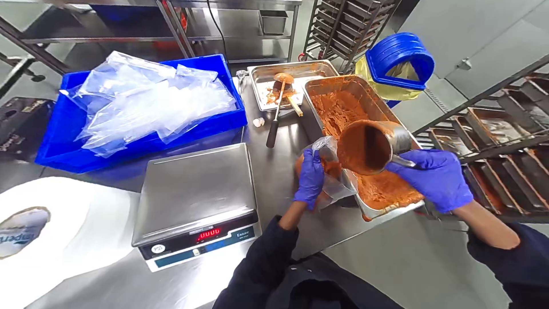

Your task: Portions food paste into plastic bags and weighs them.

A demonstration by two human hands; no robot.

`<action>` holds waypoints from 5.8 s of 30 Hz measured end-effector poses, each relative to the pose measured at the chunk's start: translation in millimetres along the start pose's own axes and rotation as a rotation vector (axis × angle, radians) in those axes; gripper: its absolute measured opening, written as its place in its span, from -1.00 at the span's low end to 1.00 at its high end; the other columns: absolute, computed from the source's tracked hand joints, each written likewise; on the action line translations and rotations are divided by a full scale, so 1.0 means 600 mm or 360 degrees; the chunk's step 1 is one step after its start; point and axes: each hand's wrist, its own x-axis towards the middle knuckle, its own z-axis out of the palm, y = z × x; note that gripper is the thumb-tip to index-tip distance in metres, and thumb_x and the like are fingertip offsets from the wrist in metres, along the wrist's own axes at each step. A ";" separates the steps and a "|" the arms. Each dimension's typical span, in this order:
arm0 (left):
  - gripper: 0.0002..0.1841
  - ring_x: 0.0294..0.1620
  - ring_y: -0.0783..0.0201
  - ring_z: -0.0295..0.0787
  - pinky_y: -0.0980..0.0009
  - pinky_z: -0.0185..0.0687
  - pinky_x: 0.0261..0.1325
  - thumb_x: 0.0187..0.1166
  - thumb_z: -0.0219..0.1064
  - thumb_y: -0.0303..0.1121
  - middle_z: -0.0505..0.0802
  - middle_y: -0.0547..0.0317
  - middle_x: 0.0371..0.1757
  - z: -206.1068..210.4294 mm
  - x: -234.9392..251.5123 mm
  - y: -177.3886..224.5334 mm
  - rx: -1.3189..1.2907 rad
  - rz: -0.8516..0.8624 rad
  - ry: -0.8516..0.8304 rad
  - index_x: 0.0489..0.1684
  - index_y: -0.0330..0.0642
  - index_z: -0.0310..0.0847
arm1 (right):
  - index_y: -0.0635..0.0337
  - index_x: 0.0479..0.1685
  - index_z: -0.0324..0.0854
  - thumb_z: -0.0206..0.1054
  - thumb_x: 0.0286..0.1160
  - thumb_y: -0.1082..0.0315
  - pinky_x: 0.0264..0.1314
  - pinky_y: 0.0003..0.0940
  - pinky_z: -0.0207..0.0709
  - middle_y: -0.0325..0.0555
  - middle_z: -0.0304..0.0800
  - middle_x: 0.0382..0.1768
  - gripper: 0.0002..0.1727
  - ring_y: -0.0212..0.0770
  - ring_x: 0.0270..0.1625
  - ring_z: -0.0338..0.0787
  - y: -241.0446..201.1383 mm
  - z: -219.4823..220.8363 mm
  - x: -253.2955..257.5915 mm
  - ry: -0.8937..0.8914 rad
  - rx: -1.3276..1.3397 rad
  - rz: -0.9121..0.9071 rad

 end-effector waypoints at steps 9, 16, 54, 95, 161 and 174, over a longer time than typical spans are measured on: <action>-0.63 -0.02 0.12 0.71 0.21 0.62 0.17 0.87 -0.12 -0.39 0.74 -0.23 -0.03 0.000 -0.004 0.006 0.0020 0.0011 0.0062 0.29 -0.55 0.44 | 0.10 -0.56 0.76 0.55 0.13 0.33 -0.31 -0.87 0.43 -0.63 0.70 -0.55 -0.90 -0.90 -0.43 0.56 0.006 -0.003 -0.001 0.0054 0.0158 0.0011; -0.61 0.08 0.09 0.73 0.19 0.61 0.26 0.88 -0.13 -0.37 0.75 -0.28 0.05 0.002 -0.004 0.005 0.0020 0.0049 0.0063 0.34 -0.56 0.42 | -0.29 -0.55 0.77 0.49 -0.01 0.50 -0.39 -0.66 0.70 -0.63 0.86 -0.54 -0.70 -0.64 -0.47 0.78 0.075 -0.045 0.018 0.0344 0.0852 0.0342; -0.64 0.00 0.19 0.69 0.28 0.61 0.20 0.88 -0.11 -0.37 0.73 -0.21 -0.02 0.007 -0.001 0.011 -0.0154 0.0049 0.0136 0.27 -0.56 0.43 | -0.14 -0.49 0.72 0.57 0.06 0.36 -0.31 -0.73 0.65 -0.70 0.79 -0.51 -0.85 -0.76 -0.43 0.72 0.044 -0.079 0.001 0.0426 0.0306 0.0236; -0.70 -0.11 0.32 0.65 0.42 0.61 0.07 0.84 -0.05 -0.45 0.70 -0.13 -0.10 0.015 -0.015 -0.008 -0.0398 0.0022 0.0184 0.24 -0.57 0.39 | -0.26 -0.56 0.75 0.45 0.03 0.50 -0.42 -0.66 0.66 -0.61 0.85 -0.56 -0.72 -0.63 -0.52 0.76 0.097 -0.051 0.020 0.0397 0.0816 0.0356; -0.45 -0.43 0.33 0.78 0.50 0.75 -0.33 0.91 -0.29 -0.03 0.81 0.10 -0.31 -0.167 0.109 -0.071 -0.1209 -0.1003 -0.0789 0.24 -0.30 0.51 | 0.21 0.57 0.35 0.25 0.60 0.29 0.50 -0.46 0.53 -0.20 0.68 0.39 -0.45 -0.40 0.43 0.66 -0.032 0.255 -0.245 -0.0251 0.1963 0.1138; -0.42 -0.35 0.32 0.78 0.48 0.74 -0.29 0.90 -0.29 0.02 0.81 0.06 -0.18 -0.149 0.118 -0.065 -0.1198 -0.1041 -0.0608 0.37 -0.27 0.47 | 0.23 0.00 0.74 0.47 0.52 -0.06 0.25 0.38 0.50 0.25 0.78 0.07 -0.53 0.32 0.25 0.72 0.196 0.094 0.067 -0.1420 -0.1104 0.0627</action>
